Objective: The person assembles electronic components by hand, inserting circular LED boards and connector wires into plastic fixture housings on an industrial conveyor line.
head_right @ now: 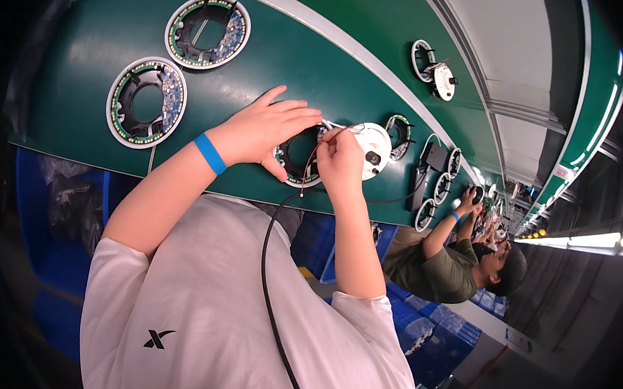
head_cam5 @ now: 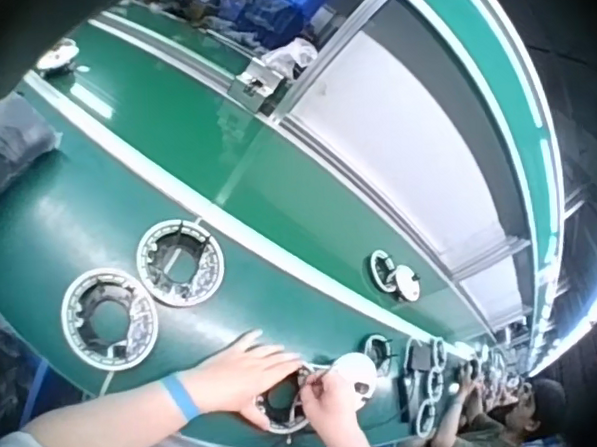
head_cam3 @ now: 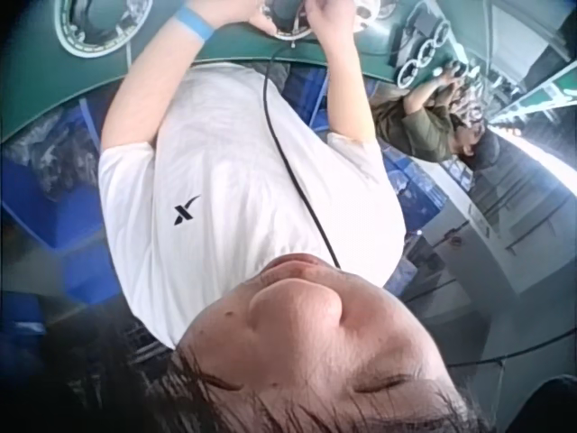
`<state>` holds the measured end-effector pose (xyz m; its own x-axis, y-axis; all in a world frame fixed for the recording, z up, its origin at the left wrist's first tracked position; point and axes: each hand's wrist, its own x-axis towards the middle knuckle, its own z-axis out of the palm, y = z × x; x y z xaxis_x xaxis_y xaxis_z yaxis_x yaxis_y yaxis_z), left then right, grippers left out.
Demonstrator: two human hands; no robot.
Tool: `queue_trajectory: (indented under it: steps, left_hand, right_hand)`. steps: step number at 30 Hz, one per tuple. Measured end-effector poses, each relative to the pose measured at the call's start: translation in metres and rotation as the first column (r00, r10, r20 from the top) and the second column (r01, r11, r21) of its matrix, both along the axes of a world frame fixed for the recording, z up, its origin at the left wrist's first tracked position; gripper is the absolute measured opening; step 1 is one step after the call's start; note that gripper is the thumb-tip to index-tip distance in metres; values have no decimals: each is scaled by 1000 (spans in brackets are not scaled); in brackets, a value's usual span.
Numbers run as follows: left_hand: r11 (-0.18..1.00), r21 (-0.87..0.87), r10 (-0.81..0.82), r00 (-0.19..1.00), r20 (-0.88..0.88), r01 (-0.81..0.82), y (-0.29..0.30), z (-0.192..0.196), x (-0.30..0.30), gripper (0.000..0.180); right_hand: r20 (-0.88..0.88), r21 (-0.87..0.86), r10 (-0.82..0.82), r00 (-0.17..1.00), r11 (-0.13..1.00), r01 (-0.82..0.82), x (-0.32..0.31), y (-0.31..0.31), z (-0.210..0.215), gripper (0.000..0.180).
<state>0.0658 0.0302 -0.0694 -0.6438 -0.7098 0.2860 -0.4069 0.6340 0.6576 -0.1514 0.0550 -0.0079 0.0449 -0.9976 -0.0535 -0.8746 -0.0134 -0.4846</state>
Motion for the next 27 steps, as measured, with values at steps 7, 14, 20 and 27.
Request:
queue_trajectory:
  steps: [7, 14, 20, 27]
  left_hand:
    - [1000, 4, -15, 1000, 4, 15, 1, 5, -1, 118]
    - [1000, -1, -18, 1000, -4, 18, 0, 5, 0, 117]
    - [1000, -11, 2, 1000, -27, -2, 1, 5, -1, 115]
    - [1000, -3, -2, 1000, -28, 2, 1, 6, 0, 116]
  right_hand:
    - [214, 3, -215, 953, 976, 220, 1, 3, -10, 12]
    - [276, 60, -73, 958, 996, 58, -15, -6, -5, 32]
    - [211, 142, -27, 977, 990, -3, -42, -3, 40, 38]
    - [-94, -5, 137, 986, 990, -138, -32, -4, 38, 28]
